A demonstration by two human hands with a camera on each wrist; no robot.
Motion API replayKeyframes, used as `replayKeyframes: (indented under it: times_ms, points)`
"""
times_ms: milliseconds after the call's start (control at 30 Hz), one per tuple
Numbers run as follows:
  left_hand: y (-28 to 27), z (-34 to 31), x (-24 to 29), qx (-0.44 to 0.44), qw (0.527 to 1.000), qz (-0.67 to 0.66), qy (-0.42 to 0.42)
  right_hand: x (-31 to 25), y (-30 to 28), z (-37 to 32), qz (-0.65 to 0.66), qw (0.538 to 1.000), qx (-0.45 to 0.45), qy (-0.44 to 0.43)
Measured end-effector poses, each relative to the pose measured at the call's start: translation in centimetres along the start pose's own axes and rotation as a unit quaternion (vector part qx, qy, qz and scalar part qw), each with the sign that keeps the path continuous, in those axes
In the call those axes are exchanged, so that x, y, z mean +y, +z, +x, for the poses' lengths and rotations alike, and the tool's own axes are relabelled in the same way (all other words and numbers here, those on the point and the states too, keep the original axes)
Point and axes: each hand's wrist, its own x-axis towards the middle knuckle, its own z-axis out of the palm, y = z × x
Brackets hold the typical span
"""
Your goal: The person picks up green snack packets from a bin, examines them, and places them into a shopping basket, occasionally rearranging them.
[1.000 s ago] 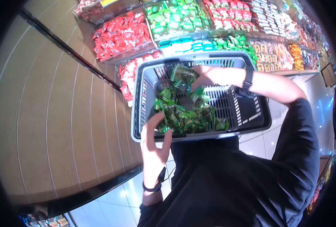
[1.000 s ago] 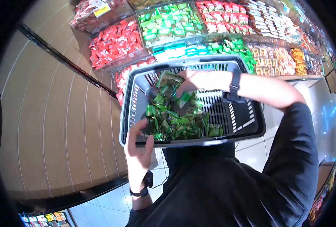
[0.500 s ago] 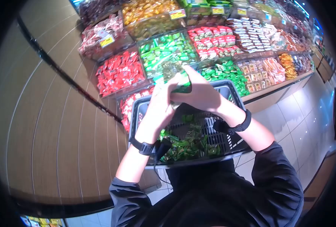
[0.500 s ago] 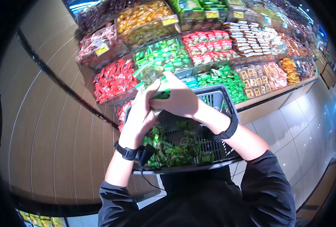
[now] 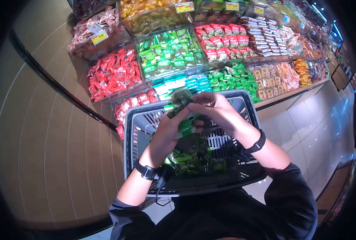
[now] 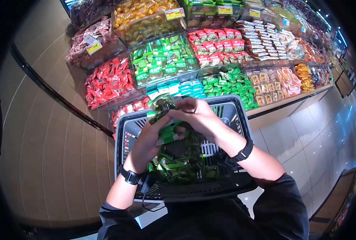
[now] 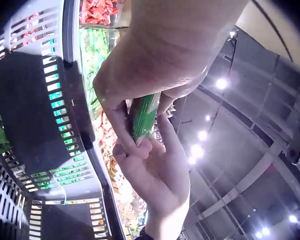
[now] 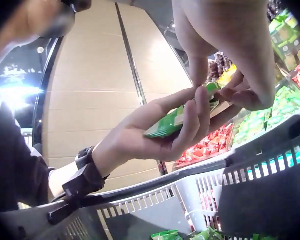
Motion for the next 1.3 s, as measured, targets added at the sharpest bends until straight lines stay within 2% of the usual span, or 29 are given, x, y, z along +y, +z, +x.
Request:
replayKeyframes:
  times_ms: [100,233,300,367,467,533,600,733,967,1167,1267,1300]
  points:
    - [-0.4,-0.3,-0.3,-0.003,1.0,-0.015,-0.007,0.6,-0.5,0.1,0.056,0.998,-0.026,0.032]
    - [-0.8,-0.2,0.1,-0.004,0.998,-0.066,0.01,-1.0,-0.4,0.1,0.101,0.995,-0.008,0.019]
    - [-1.1,0.1,0.3,0.003,0.996,-0.09,0.012,-0.5,-1.2,0.8,0.079,0.997,-0.022,-0.002]
    - [-1.4,0.0,0.0,0.042,0.997,-0.041,0.048,0.1,-1.6,0.9,0.051,0.998,-0.039,-0.028]
    - [-1.2,-0.5,-0.2,0.069,0.995,-0.057,0.033,-0.5,-1.2,0.5,0.047,0.999,-0.014,0.009]
    - [-1.5,-0.8,-0.5,0.072,0.995,-0.062,0.018,0.3,-1.4,0.4,0.045,0.999,-0.023,0.008]
    - [-1.6,-0.7,-0.4,0.037,0.997,-0.068,0.019,0.7,-1.2,0.3,0.047,0.998,-0.043,-0.01]
    - [-0.6,-0.9,-0.2,0.054,0.997,-0.014,0.05,0.2,-0.4,0.2,0.014,0.999,-0.044,-0.012]
    - [-1.5,-0.5,-0.6,0.06,0.996,-0.049,0.045,0.9,-0.3,0.7,0.0,0.999,-0.053,-0.001]
    - [-1.0,-0.6,-0.6,0.098,0.994,-0.003,0.055,0.8,0.0,0.6,-0.011,0.998,-0.061,-0.01]
    - [-1.4,-0.5,-0.9,0.111,0.993,0.003,0.044,1.4,-0.6,0.5,-0.014,0.997,-0.054,-0.062]
    - [-1.8,-0.5,-1.1,0.104,0.994,-0.022,0.04,1.6,-0.4,0.4,-0.044,0.989,-0.002,-0.141]
